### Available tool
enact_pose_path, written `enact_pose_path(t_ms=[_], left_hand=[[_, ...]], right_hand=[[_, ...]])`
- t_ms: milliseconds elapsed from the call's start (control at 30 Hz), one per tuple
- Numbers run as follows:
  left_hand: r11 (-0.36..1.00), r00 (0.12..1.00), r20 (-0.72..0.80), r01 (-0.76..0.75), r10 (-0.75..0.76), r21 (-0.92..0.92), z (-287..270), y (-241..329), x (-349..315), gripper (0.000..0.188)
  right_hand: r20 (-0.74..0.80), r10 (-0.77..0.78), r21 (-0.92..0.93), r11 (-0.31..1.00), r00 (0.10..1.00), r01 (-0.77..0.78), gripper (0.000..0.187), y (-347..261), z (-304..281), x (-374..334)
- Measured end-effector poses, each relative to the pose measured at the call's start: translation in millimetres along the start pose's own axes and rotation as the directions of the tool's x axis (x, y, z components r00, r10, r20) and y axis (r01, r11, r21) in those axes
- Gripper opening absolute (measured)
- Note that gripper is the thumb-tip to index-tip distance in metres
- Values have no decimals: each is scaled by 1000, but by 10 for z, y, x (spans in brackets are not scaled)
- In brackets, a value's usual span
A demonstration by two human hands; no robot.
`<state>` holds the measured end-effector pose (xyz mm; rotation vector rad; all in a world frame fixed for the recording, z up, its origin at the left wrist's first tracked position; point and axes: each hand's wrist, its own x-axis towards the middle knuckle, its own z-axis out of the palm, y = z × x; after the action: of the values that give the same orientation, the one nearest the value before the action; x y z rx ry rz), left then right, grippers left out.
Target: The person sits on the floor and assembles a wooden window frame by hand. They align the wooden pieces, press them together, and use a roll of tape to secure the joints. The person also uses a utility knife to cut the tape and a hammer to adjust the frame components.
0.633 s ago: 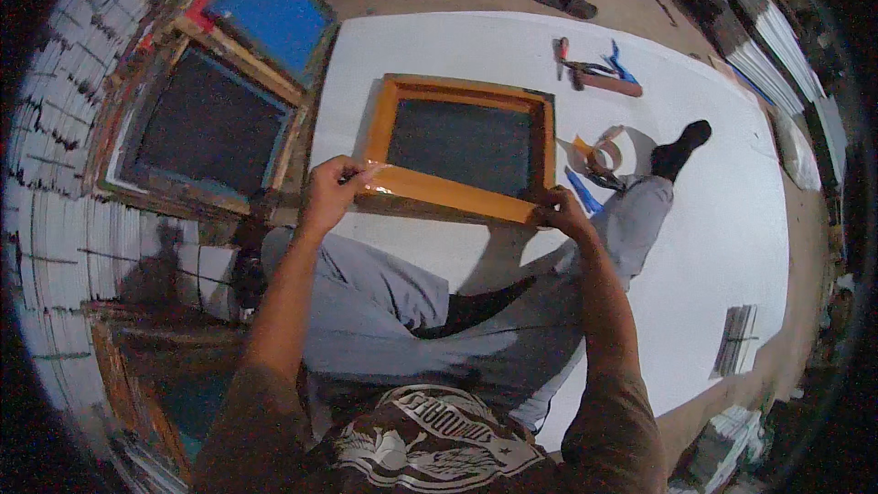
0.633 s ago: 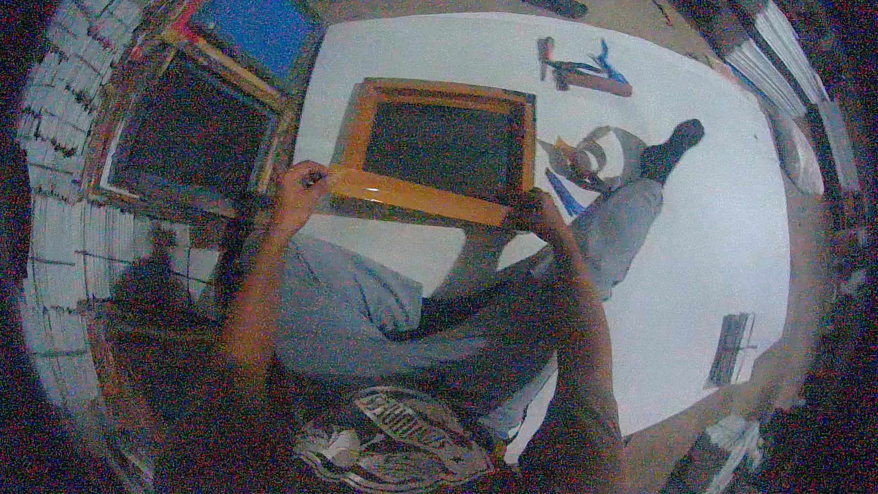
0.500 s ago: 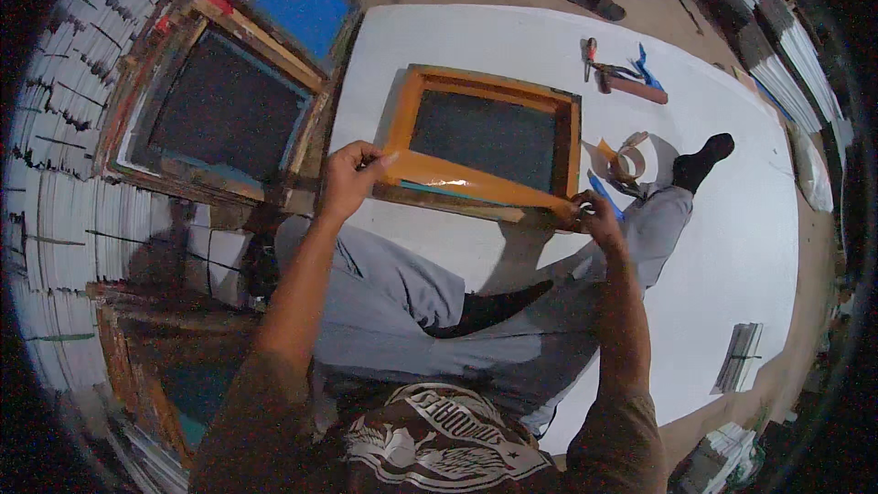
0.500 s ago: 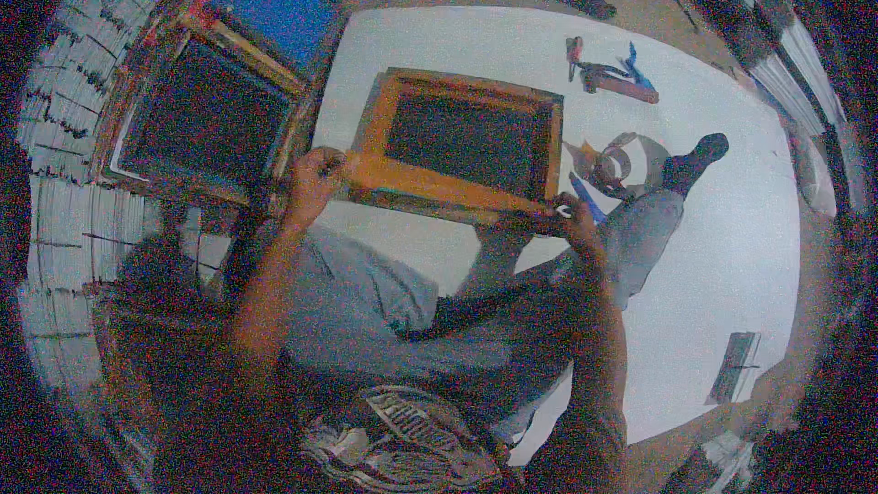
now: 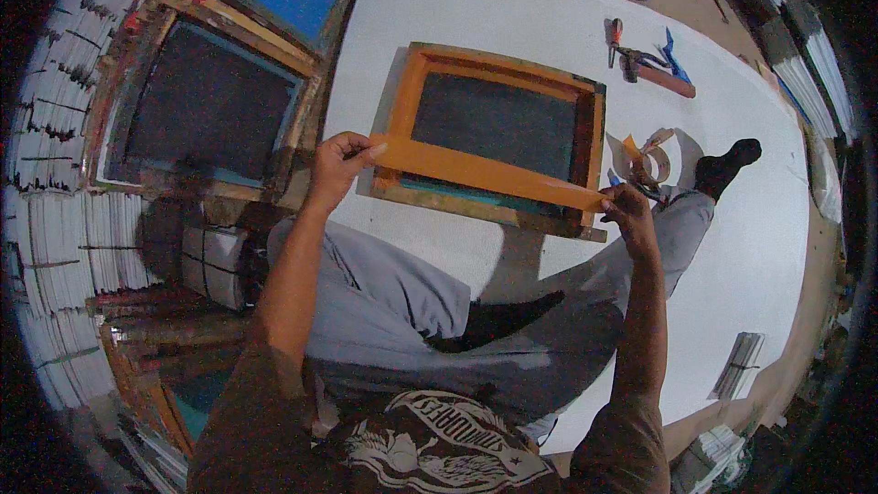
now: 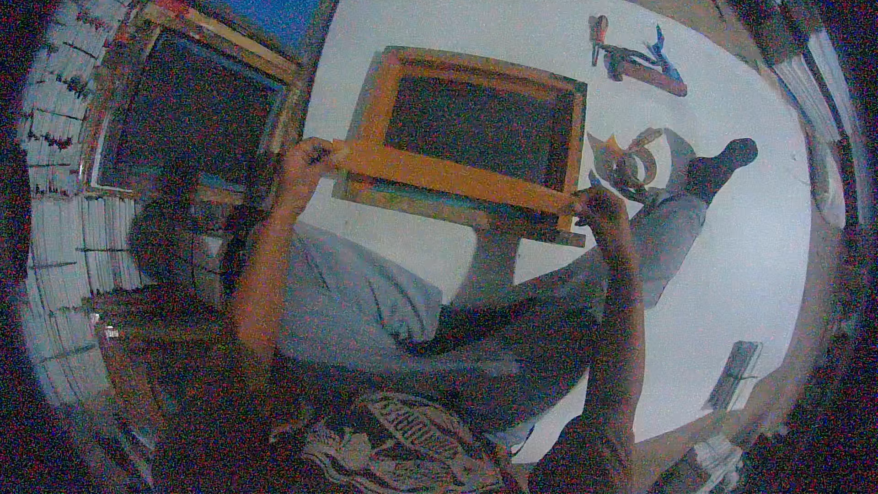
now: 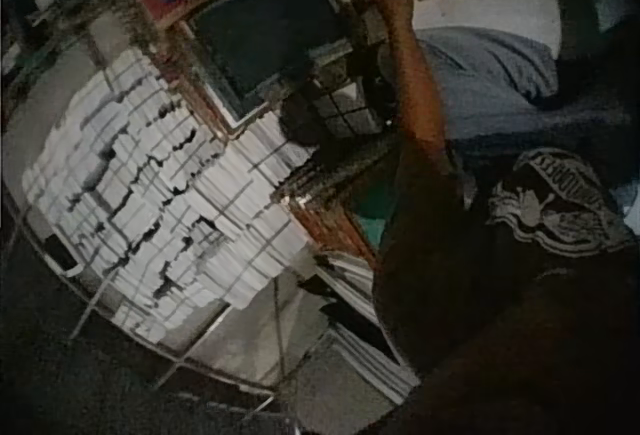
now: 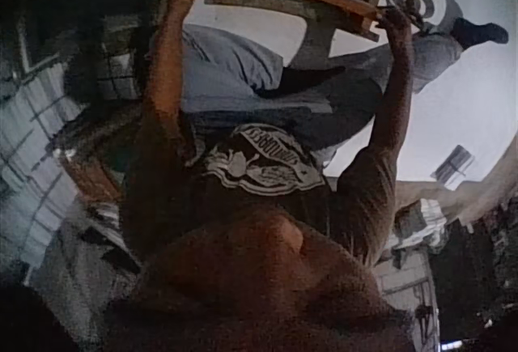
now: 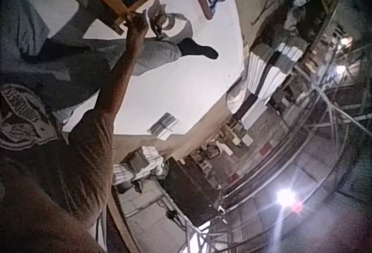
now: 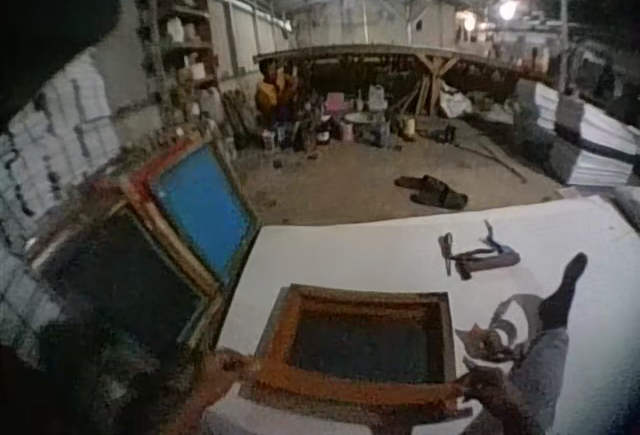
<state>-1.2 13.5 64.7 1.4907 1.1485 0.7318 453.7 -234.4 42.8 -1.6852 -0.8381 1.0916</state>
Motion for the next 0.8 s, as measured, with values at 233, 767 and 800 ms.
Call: enact_pose_path(t_ms=[233,767,800], left_hand=[[992,999,36,36,-40,118,13,-315,163,22],[996,996,14,86,-86,22,41,-480,346,25],[996,996,11,83,-83,19,52,-467,341,25]], right_hand=[[-11,10,-5,1000,1000,-10,19,260,37,154],[-179,12,-40,999,984,-19,24,120,211,270],[-207,10,-64,998,978,-24,25,116,203,258]])
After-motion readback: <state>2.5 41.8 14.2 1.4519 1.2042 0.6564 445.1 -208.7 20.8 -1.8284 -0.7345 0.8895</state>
